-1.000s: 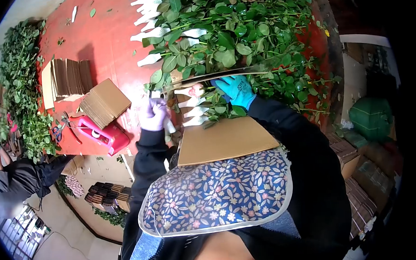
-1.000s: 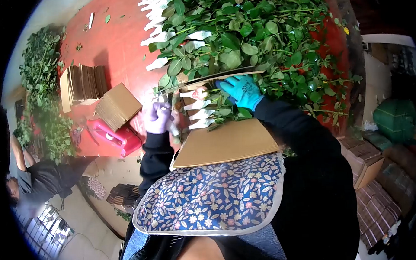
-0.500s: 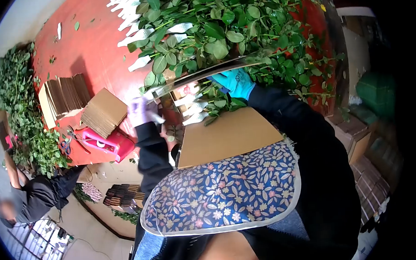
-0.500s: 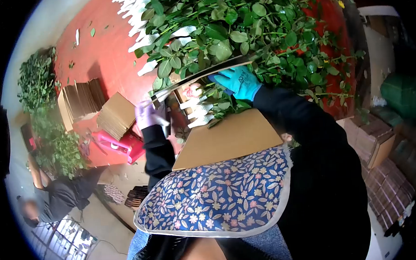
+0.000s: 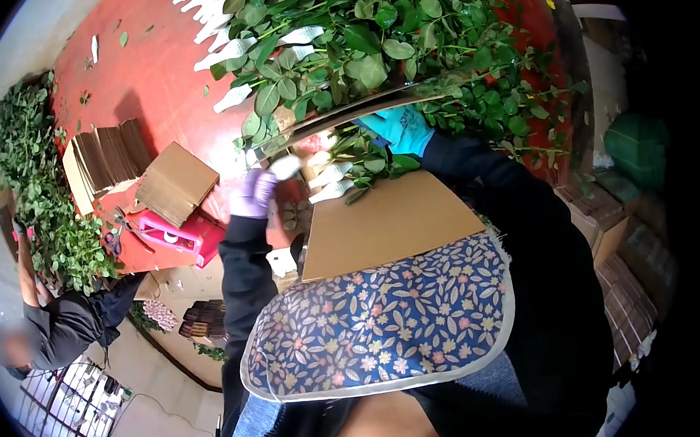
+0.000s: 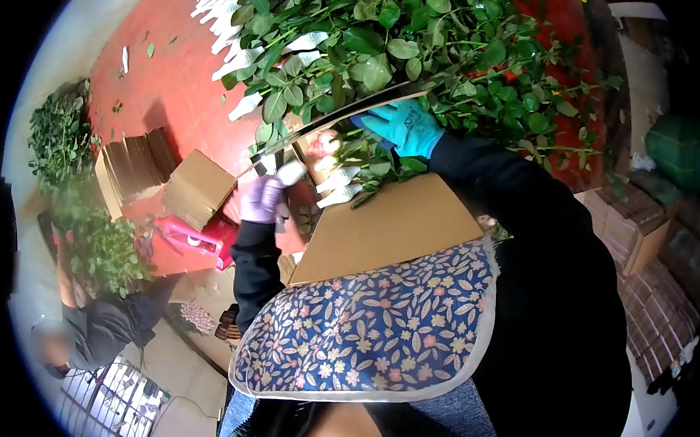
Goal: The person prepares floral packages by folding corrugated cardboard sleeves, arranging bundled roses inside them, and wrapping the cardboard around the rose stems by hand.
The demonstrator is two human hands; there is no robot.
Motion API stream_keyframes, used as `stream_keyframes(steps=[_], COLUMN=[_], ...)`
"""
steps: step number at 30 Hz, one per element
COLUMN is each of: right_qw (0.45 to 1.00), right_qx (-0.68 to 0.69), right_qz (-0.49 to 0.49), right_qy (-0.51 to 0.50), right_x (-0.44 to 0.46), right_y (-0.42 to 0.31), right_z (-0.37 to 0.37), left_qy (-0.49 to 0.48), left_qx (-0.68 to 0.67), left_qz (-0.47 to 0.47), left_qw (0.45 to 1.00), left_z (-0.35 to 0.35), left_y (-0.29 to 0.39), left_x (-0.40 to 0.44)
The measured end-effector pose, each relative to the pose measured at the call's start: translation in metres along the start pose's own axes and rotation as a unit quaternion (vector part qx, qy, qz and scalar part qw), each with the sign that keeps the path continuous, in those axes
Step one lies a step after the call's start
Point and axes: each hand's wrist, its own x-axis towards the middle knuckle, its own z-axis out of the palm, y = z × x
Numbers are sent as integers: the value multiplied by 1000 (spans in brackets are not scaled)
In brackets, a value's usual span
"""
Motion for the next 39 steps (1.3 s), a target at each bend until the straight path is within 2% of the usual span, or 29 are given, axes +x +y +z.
stream_keyframes(steps=[1, 2, 4, 6, 7, 8, 10, 11, 12, 13, 14, 15, 16, 18, 20, 22, 23, 24, 25, 26, 27, 28, 29, 30, 32, 34, 36, 37, 39], right_qw=[1000, 1000, 1000, 998, 999, 998, 999, 998, 998, 999, 999, 999, 998, 999, 1000, 995, 993, 993, 990, 986, 986, 988, 986, 982, 966, 927, 929, 937, 936], right_qx=[3, 6, 15, -28, 0, 1, 5, 3, 7, 12, 15, 19, 22, 5, 0, 68, 74, 69, 63, 57, 32, -7, 24, 55, 109, 288, 213, 155, 131], right_qz=[6, 15, 11, -23, 7, 4, 10, 8, 6, 13, 16, 16, 4, 6, 1, 49, 51, 42, 37, 30, 1, -28, -19, -8, -25, -82, -56, -68, -44], right_qy=[-6, -13, 1, 60, 54, 55, 52, 57, 57, 44, 31, 44, 65, 44, 10, -56, -72, -80, -117, -157, -167, -152, -166, -179, -235, -225, -298, -306, -323], right_x=[0, -1, 1, 4, 3, 3, 4, 5, 3, 2, 5, 4, 5, 5, 10, 17, 17, 21, 27, 31, 33, 38, 45, 52, 62, 52, 50, 44, 44], right_y=[1, -1, -1, -4, -5, -5, -7, -7, -9, -8, -5, -5, -4, -4, -6, -15, -17, -20, -24, -29, -31, -38, -48, -59, -78, -73, -74, -70, -74], right_z=[0, 1, 0, -9, -5, -6, -10, -10, -9, -8, -7, -5, -5, -6, -14, -35, -44, -58, -76, -92, -106, -122, -139, -152, -157, -114, -83, -67, -64], left_qy=[-43, -60, -100, -81, -82, -76, 45, 96, 131, 90, 33, -27, -100, -137, -114, -109, -72, -64, -150, -188, -190, -164, -142, -77, -6, -41, -156, -203, -192], left_qx=[41, 1, 64, 43, -36, 71, 90, 72, -1, -92, -71, -45, 95, 252, 235, 398, 556, 548, 484, 487, 468, 466, 466, 390, 186, 172, 258, 222, 239], left_qz=[-56, 16, 2, 23, 7, 25, 52, 51, 11, -55, -97, -135, -154, -382, -434, -493, -544, -545, -531, -431, -400, -313, -221, -123, 21, 91, 47, 45, 84], left_qw=[997, 998, 993, 995, 996, 994, 994, 991, 991, 990, 992, 989, 978, 879, 863, 766, 624, 632, 679, 736, 765, 811, 845, 909, 982, 980, 952, 953, 948], left_z=[19, 34, 64, 62, 58, 46, 20, 4, -22, -47, -64, -82, -91, -97, -112, -111, -94, -86, -91, -97, -84, -63, -43, -28, 3, 22, 31, 35, 41], left_y=[25, -48, 0, 0, -43, -25, -16, -20, -45, -62, -75, -89, -100, -135, -195, -219, -208, -184, -167, -215, -212, -148, -84, -49, 2, 11, 10, -5, -18], left_x=[-11, -9, -10, -6, -6, -10, -22, -26, -36, -53, -78, -103, -134, -189, -248, -288, -284, -266, -239, -239, -211, -173, -135, -112, -72, -43, -21, -16, -12])
